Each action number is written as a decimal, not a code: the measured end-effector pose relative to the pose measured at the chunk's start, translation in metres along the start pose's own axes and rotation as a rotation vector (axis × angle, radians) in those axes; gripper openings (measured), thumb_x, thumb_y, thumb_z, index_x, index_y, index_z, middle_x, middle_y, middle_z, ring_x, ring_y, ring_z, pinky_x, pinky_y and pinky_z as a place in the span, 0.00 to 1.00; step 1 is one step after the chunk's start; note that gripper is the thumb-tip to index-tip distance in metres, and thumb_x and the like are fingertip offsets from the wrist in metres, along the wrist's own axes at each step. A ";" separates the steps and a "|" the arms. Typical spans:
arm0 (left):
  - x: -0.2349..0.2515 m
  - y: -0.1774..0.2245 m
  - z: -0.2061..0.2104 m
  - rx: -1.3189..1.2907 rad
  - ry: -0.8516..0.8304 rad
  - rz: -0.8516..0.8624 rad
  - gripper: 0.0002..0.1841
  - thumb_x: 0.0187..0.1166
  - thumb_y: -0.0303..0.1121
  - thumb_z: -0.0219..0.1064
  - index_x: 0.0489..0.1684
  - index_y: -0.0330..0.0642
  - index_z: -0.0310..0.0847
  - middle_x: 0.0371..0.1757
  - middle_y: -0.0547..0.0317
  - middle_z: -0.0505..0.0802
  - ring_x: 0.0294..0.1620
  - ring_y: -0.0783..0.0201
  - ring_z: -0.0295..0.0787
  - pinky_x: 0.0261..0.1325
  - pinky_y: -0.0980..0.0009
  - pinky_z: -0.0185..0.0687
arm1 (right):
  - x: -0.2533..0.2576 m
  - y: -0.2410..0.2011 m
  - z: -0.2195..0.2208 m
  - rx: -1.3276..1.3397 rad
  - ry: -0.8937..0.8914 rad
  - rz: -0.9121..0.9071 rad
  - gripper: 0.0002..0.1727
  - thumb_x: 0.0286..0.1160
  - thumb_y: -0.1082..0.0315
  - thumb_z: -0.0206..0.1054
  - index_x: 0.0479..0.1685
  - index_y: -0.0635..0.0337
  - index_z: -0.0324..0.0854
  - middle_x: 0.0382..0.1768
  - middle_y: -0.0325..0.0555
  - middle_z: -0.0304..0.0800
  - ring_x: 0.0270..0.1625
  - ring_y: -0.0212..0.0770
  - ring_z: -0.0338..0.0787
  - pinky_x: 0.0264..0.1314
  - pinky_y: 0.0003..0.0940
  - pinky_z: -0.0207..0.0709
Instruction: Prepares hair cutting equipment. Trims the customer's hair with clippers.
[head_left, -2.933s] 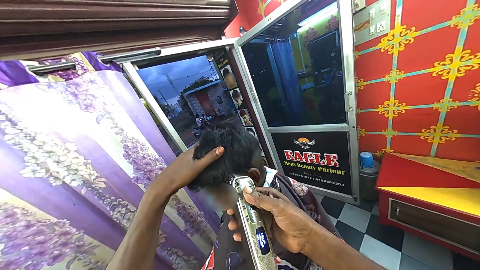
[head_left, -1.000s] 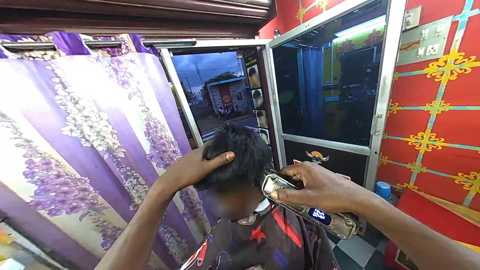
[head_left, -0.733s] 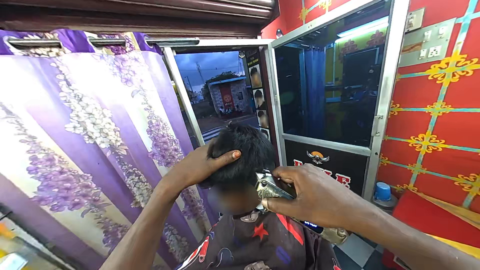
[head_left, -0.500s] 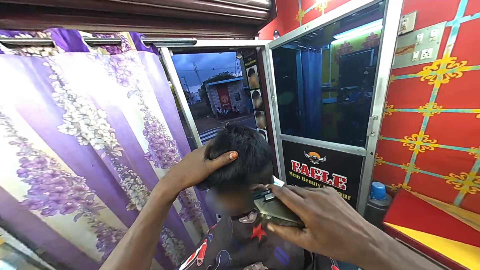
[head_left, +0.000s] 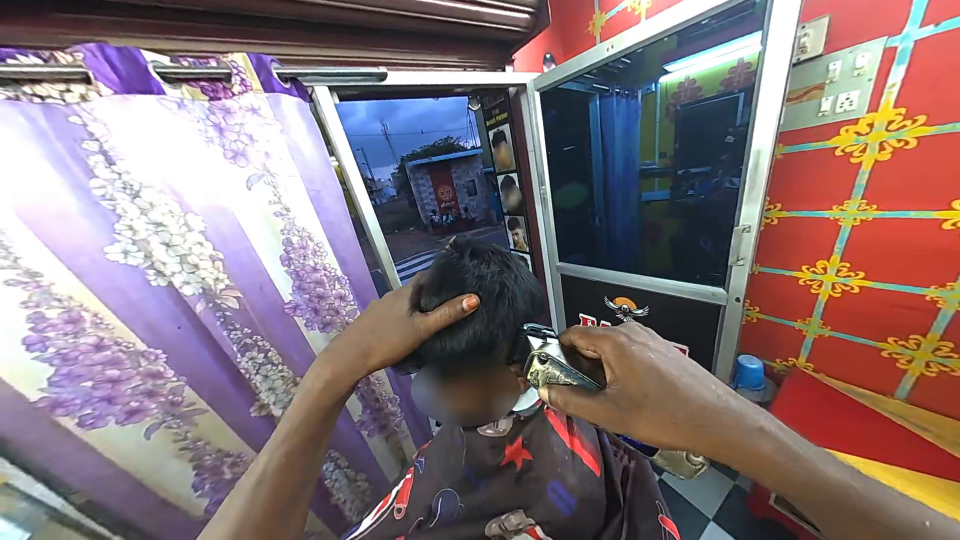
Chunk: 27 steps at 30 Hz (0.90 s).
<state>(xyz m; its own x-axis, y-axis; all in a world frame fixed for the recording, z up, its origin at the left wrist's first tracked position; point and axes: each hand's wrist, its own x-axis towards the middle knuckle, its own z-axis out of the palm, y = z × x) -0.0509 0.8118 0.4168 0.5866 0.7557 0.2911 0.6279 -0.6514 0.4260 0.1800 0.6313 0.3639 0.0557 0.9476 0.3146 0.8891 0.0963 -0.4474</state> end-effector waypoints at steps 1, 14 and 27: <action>-0.001 0.000 0.000 -0.002 0.001 -0.002 0.45 0.68 0.79 0.57 0.81 0.59 0.70 0.58 0.49 0.92 0.61 0.49 0.89 0.62 0.35 0.79 | -0.001 -0.004 0.001 -0.021 0.020 -0.005 0.25 0.69 0.32 0.69 0.46 0.41 0.87 0.28 0.26 0.86 0.32 0.25 0.86 0.35 0.31 0.80; -0.004 -0.002 0.001 0.043 0.020 0.036 0.46 0.68 0.79 0.57 0.83 0.58 0.68 0.60 0.48 0.91 0.64 0.48 0.88 0.64 0.34 0.77 | -0.040 -0.015 0.085 0.068 0.247 -0.388 0.31 0.76 0.40 0.68 0.62 0.59 0.84 0.37 0.47 0.92 0.34 0.46 0.93 0.30 0.48 0.86; -0.008 0.000 0.002 0.063 0.032 0.052 0.47 0.65 0.82 0.55 0.80 0.60 0.71 0.59 0.52 0.92 0.63 0.50 0.88 0.63 0.35 0.78 | -0.020 -0.013 0.056 0.500 0.048 0.135 0.27 0.69 0.32 0.66 0.49 0.44 0.88 0.41 0.30 0.94 0.46 0.27 0.93 0.50 0.36 0.87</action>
<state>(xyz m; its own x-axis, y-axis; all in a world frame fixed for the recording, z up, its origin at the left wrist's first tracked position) -0.0550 0.8059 0.4129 0.6029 0.7222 0.3391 0.6289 -0.6917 0.3551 0.1419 0.6287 0.3163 0.1863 0.9476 0.2596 0.5475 0.1192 -0.8283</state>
